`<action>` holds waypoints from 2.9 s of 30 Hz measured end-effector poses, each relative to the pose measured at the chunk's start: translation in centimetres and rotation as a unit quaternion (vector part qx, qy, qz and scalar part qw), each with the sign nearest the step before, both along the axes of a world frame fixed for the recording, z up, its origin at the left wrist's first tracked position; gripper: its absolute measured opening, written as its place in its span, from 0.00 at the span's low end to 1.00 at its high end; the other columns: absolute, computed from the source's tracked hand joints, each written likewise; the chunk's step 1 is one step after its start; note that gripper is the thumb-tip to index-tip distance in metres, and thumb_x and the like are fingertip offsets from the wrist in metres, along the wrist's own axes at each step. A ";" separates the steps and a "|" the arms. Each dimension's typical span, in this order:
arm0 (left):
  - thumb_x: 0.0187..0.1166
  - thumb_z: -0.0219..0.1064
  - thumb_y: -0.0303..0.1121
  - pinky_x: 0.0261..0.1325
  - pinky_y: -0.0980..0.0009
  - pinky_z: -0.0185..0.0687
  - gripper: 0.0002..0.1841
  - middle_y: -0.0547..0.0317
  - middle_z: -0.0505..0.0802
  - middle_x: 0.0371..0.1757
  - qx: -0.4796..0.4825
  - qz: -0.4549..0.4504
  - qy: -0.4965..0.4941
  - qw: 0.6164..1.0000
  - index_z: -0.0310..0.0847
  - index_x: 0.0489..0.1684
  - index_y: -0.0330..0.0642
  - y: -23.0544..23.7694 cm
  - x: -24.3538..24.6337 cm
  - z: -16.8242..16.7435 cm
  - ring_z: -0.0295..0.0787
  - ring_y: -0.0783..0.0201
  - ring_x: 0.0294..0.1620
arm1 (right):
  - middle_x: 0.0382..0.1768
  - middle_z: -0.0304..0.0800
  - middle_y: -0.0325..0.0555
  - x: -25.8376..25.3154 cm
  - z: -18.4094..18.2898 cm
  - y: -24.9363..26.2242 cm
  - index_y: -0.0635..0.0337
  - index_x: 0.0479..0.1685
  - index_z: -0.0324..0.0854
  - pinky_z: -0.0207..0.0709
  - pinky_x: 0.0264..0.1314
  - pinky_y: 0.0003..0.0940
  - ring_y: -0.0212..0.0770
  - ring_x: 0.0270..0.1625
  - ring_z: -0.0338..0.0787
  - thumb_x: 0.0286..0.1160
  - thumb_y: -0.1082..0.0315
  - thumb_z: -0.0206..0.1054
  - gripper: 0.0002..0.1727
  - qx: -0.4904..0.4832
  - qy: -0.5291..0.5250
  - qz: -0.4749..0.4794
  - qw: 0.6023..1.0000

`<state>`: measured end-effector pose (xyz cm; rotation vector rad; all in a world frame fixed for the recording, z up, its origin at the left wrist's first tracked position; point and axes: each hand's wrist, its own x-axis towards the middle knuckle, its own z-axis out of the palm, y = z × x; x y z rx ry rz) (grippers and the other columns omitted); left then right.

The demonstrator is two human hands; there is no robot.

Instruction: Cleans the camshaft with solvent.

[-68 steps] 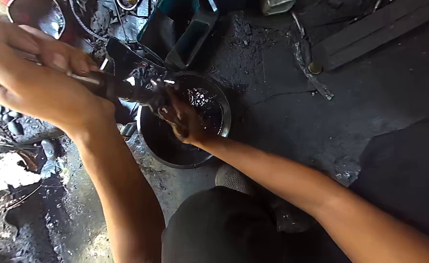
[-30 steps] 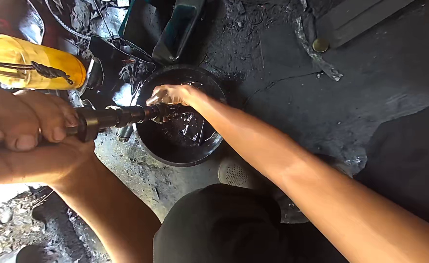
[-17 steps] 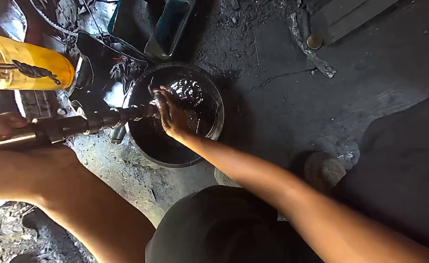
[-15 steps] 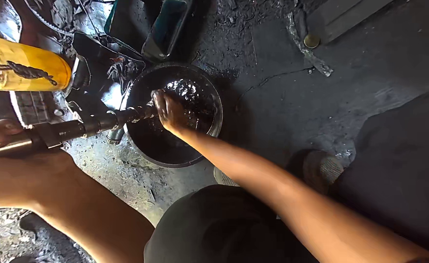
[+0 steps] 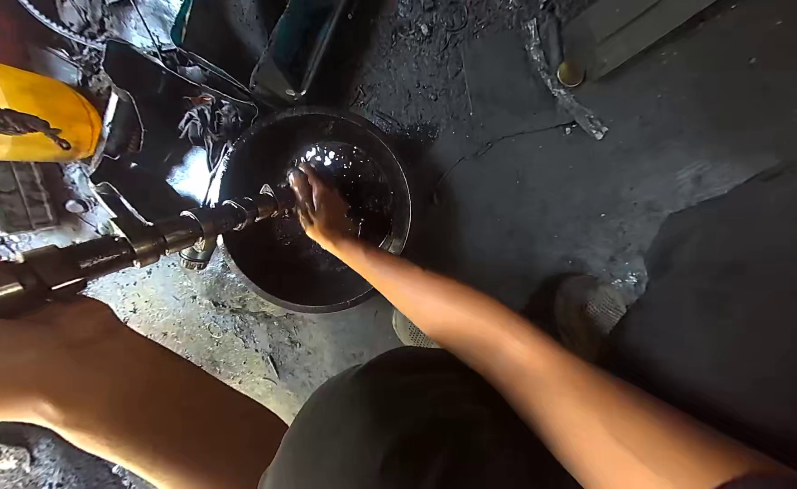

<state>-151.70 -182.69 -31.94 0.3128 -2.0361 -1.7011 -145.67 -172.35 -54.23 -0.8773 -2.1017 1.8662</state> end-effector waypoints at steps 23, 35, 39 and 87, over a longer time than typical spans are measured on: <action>0.90 0.39 0.24 0.42 0.68 0.87 0.13 0.58 0.83 0.27 0.028 -0.053 0.004 0.998 0.69 0.39 0.39 -0.9 0.0 -0.4 0.85 0.64 0.31 | 0.73 0.83 0.66 1.5 -4.2 0.2 0.73 0.74 0.77 0.70 0.83 0.54 0.60 0.78 0.82 0.90 0.65 0.51 0.25 0.078 0.063 -0.022 0.995; 0.89 0.38 0.25 0.41 0.66 0.86 0.16 0.60 0.81 0.22 0.015 -0.172 0.043 0.984 0.69 0.30 0.42 -0.6 -0.4 -0.4 0.83 0.62 0.27 | 0.42 0.90 0.56 -5.2 1.0 8.1 0.72 0.48 0.87 0.79 0.57 0.42 0.42 0.46 0.87 0.93 0.62 0.54 0.21 -0.165 0.097 0.094 0.977; 0.86 0.32 0.26 0.45 0.64 0.84 0.20 0.63 0.78 0.20 0.013 -0.273 0.057 0.960 0.68 0.25 0.46 -2.7 -1.1 -1.0 0.81 0.62 0.29 | 0.39 0.89 0.50 -6.2 6.2 9.5 0.70 0.47 0.86 0.81 0.50 0.33 0.34 0.43 0.86 0.94 0.62 0.53 0.20 -0.235 0.174 0.075 0.953; 0.75 0.59 0.47 0.27 0.69 0.75 0.18 0.68 0.73 0.14 0.084 -0.572 0.131 0.805 0.65 0.14 0.52 -4.3 -1.3 -0.6 0.74 0.67 0.17 | 0.50 0.88 0.61 -1.1 2.8 10.1 0.71 0.54 0.81 0.77 0.62 0.49 0.50 0.53 0.87 0.90 0.65 0.58 0.15 -0.022 0.052 0.388 0.920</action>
